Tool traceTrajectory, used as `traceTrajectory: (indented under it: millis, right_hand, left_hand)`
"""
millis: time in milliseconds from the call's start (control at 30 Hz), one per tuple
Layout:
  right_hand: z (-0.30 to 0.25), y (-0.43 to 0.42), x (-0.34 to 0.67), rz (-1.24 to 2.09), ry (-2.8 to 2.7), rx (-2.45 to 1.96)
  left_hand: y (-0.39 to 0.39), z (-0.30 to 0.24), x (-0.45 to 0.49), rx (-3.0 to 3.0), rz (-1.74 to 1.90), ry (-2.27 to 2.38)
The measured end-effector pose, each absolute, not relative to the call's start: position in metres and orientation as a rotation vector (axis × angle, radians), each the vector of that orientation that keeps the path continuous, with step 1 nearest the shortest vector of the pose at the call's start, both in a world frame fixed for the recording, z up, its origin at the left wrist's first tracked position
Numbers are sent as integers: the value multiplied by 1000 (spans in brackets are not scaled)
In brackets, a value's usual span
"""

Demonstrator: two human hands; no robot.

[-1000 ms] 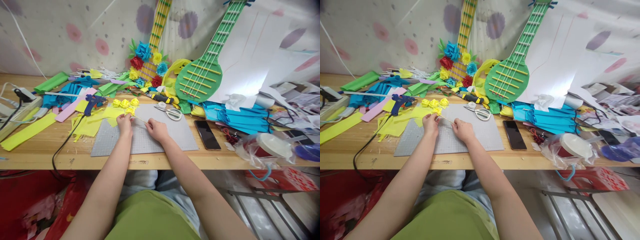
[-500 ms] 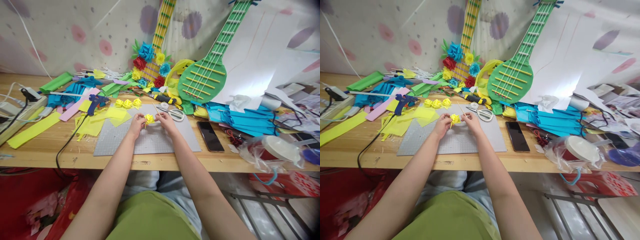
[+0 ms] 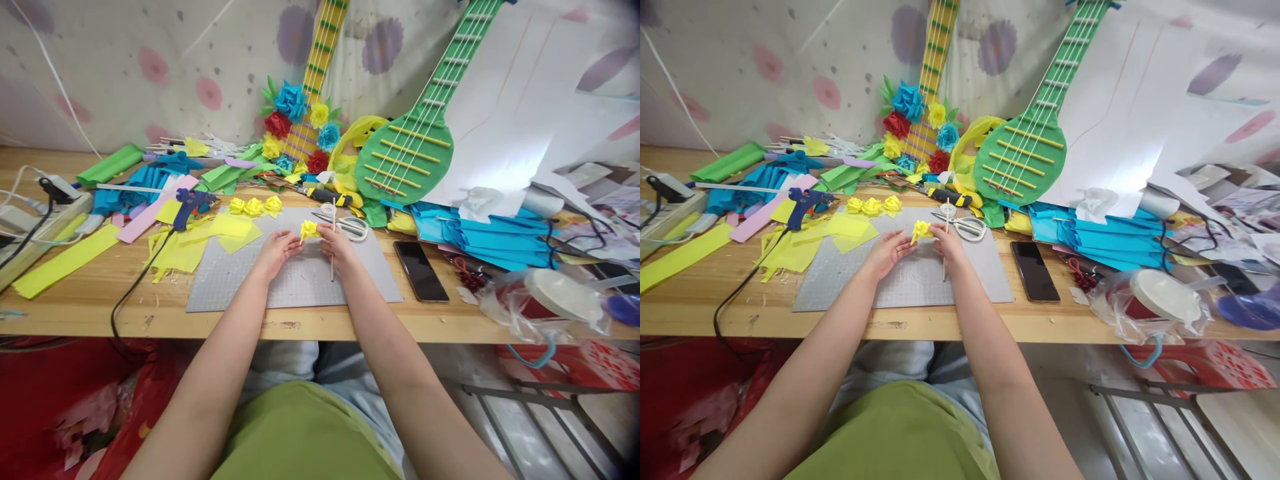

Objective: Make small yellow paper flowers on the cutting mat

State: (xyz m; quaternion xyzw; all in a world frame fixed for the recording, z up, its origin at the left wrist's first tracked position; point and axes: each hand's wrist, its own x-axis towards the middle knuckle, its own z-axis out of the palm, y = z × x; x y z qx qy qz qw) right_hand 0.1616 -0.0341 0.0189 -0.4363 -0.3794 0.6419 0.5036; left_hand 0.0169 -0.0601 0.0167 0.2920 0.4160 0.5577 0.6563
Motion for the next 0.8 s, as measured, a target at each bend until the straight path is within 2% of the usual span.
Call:
traceTrajectory:
  millis: [100, 300, 800]
  right_hand:
    - [17, -33, 158, 1485, -860, -1080]
    - [15, -33, 149, 1363, -840, -1158]
    - [15, -35, 148, 1345, -857, -1149]
  left_hand:
    - [-62, 18, 17, 659, 1190, 899]
    - [-61, 20, 18, 578, 1292, 943]
    - [-60, 21, 19, 683, 1379, 1033]
